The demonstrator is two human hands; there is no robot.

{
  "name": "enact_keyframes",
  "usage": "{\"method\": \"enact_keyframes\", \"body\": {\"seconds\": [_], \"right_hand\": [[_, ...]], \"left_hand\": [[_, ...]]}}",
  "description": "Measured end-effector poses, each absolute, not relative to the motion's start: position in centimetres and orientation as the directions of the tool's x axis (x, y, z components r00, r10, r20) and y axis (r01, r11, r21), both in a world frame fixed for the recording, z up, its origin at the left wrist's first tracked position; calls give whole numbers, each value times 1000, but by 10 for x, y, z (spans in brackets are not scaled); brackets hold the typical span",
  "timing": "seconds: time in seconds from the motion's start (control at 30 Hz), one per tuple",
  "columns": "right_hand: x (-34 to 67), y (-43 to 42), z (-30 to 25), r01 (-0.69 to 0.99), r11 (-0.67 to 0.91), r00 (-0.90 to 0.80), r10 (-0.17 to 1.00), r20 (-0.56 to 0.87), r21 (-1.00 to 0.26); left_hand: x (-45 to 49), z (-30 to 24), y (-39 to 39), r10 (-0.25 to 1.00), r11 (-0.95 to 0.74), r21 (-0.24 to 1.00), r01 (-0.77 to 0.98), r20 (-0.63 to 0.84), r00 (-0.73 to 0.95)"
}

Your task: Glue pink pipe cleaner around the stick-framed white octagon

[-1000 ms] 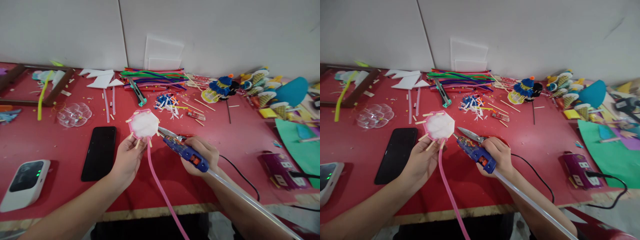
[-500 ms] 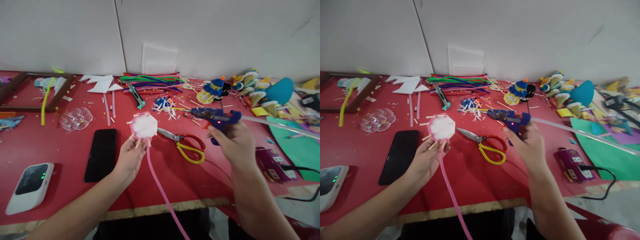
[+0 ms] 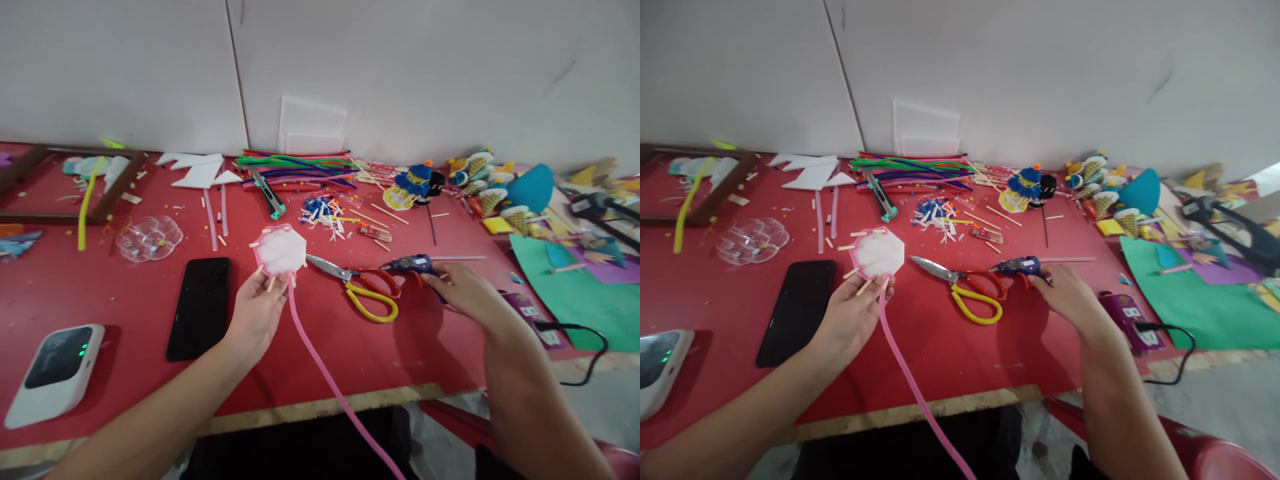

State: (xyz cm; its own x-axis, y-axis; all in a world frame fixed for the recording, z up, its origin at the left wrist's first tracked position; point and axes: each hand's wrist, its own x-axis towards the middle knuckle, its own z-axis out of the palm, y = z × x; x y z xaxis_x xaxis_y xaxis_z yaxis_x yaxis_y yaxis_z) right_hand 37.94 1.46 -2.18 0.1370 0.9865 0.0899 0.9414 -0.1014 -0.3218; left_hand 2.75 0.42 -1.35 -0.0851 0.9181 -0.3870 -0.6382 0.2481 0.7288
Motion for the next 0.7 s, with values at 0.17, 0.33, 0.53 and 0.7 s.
{"method": "enact_keyframes", "body": {"seconds": [0.17,0.33,0.53,0.7], "right_hand": [[283,-16,14,809,82,140,935,326,-582],[190,-49,30,499,179,-272,961,42,-848],[176,-53,19,533,307,-358,926,118,-789],[180,-47,31,579,484,-339,875,347,-656]], "left_hand": [[29,-12,3,927,207,758,-619,-354,-124],[29,-16,1,950,179,850,-496,-281,-137],[29,-19,1,958,91,927,-363,-181,-222],[29,-15,-1,952,94,940,-329,-181,-245]]}}
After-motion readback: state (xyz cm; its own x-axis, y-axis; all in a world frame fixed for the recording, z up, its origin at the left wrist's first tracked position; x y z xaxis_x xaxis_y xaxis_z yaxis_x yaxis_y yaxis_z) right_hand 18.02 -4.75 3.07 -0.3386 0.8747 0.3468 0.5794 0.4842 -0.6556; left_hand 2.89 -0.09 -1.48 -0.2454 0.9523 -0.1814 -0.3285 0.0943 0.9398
